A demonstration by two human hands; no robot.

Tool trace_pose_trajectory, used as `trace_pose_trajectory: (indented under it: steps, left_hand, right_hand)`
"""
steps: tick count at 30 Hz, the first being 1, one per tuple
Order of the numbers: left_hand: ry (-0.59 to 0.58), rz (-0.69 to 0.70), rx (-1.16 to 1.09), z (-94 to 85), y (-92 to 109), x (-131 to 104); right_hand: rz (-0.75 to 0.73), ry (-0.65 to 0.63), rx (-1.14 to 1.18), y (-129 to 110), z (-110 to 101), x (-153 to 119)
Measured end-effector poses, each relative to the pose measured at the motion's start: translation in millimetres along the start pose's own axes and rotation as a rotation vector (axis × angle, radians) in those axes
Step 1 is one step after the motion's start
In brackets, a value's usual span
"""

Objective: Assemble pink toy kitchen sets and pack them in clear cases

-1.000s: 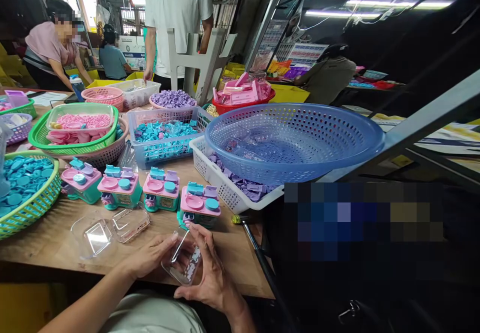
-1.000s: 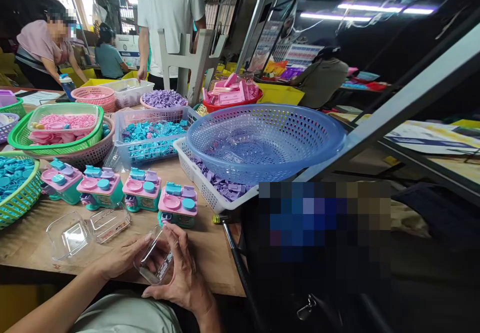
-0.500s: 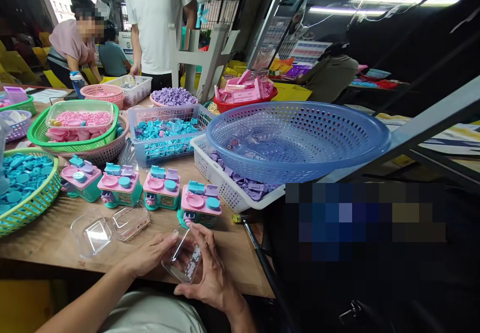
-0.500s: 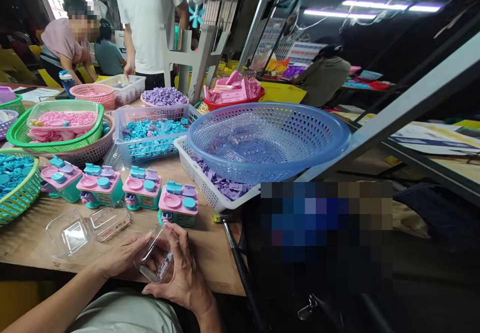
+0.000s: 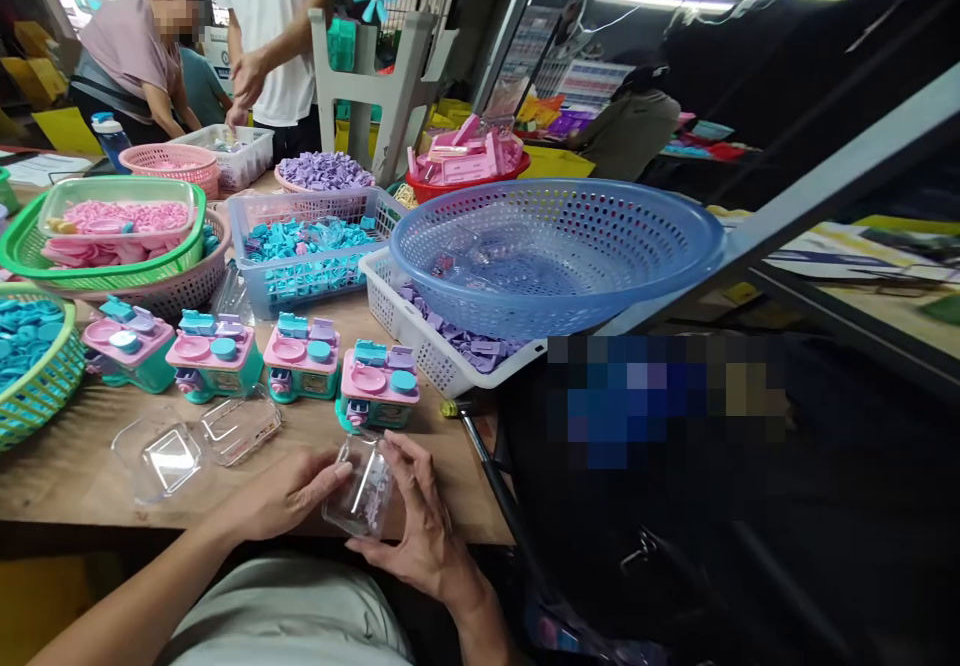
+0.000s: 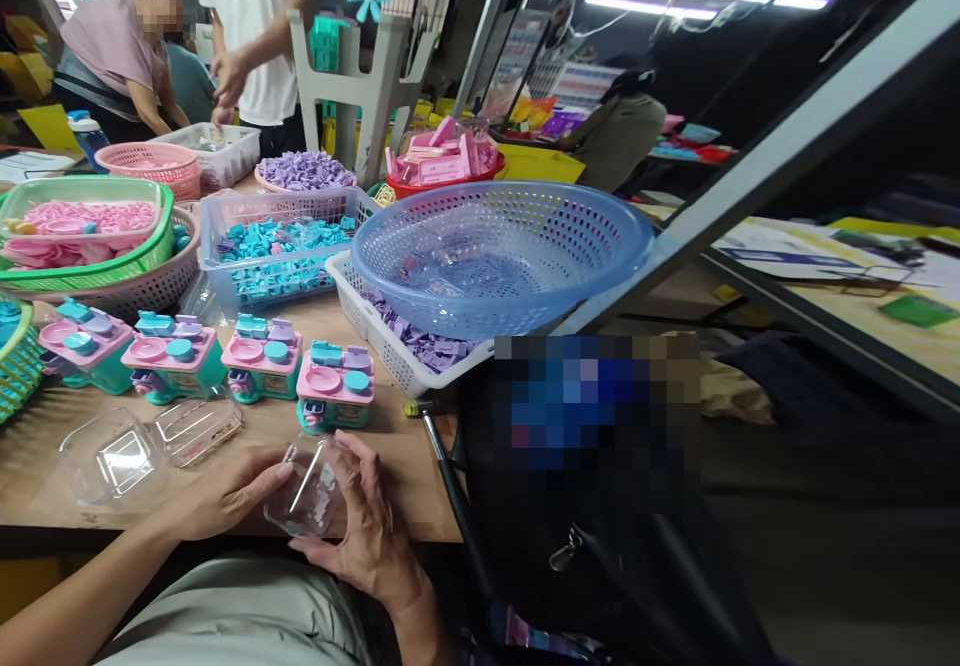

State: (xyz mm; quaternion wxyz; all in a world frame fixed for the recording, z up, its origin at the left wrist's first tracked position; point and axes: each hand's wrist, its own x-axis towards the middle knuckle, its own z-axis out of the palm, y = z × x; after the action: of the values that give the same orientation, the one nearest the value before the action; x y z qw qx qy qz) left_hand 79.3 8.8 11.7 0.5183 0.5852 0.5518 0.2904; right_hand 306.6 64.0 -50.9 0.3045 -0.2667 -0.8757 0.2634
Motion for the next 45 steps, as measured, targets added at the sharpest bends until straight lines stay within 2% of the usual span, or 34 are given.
trace_pose_trajectory:
  steps: [2,5,9,11,14,17,20,24,27,29,31,33,35,37,40,42,45]
  left_hand:
    - [0.072,0.053,0.205,-7.8,13,-1]
    - [0.176,0.149,0.368,-14.9,28,8]
    - [0.389,0.518,0.624,-21.6,43,42]
    - [0.446,0.607,0.759,-28.2,48,65]
    - [0.452,0.587,0.895,-40.6,48,97]
    - [0.377,0.499,0.95,-46.6,43,116]
    - [0.327,0.385,1.013,-38.3,46,116]
    - [0.374,0.197,1.102,-15.1,65,96]
    - [0.383,0.118,0.994,-5.4,73,78]
    - [0.39,0.112,0.885,-4.5,70,68]
    - [0.395,0.152,0.79,-5.8,61,60]
    - [0.412,0.254,0.697,-6.9,49,56]
    - [0.405,0.378,0.563,-6.4,37,55]
    - [0.35,0.426,0.389,-4.1,25,57]
    - [0.255,0.344,0.142,2.3,11,63]
    - [0.253,0.295,0.034,7.7,3,68]
    - [0.282,0.313,-0.054,14.9,-3,73]
  right_hand:
    - [0.077,0.014,-0.036,1,-13,-8]
    - [0.174,-0.002,-0.078,2,-31,-14]
    - [0.268,-0.068,-0.118,-3,-47,-9]
    - [0.321,-0.09,-0.135,-5,-49,-7]
    - [0.359,-0.077,-0.156,-4,-40,-6]
    - [0.368,0.012,-0.175,2,-22,-7]
    - [0.371,0.124,-0.171,6,-12,-7]
    - [0.309,0.231,-0.122,6,-26,-12]
    - [0.274,0.289,-0.03,6,-44,-19]
    - [0.274,0.29,0.039,6,-51,-23]
    - [0.275,0.282,0.085,7,-53,-25]
    - [0.261,0.275,0.115,8,-53,-24]
    - [0.243,0.243,0.126,8,-52,-22]
    - [0.226,0.196,0.124,9,-52,-20]
    - [0.221,0.149,0.159,13,-51,-20]
    - [0.231,0.141,0.223,17,-48,-21]
    - [0.276,0.164,0.323,21,-41,-24]
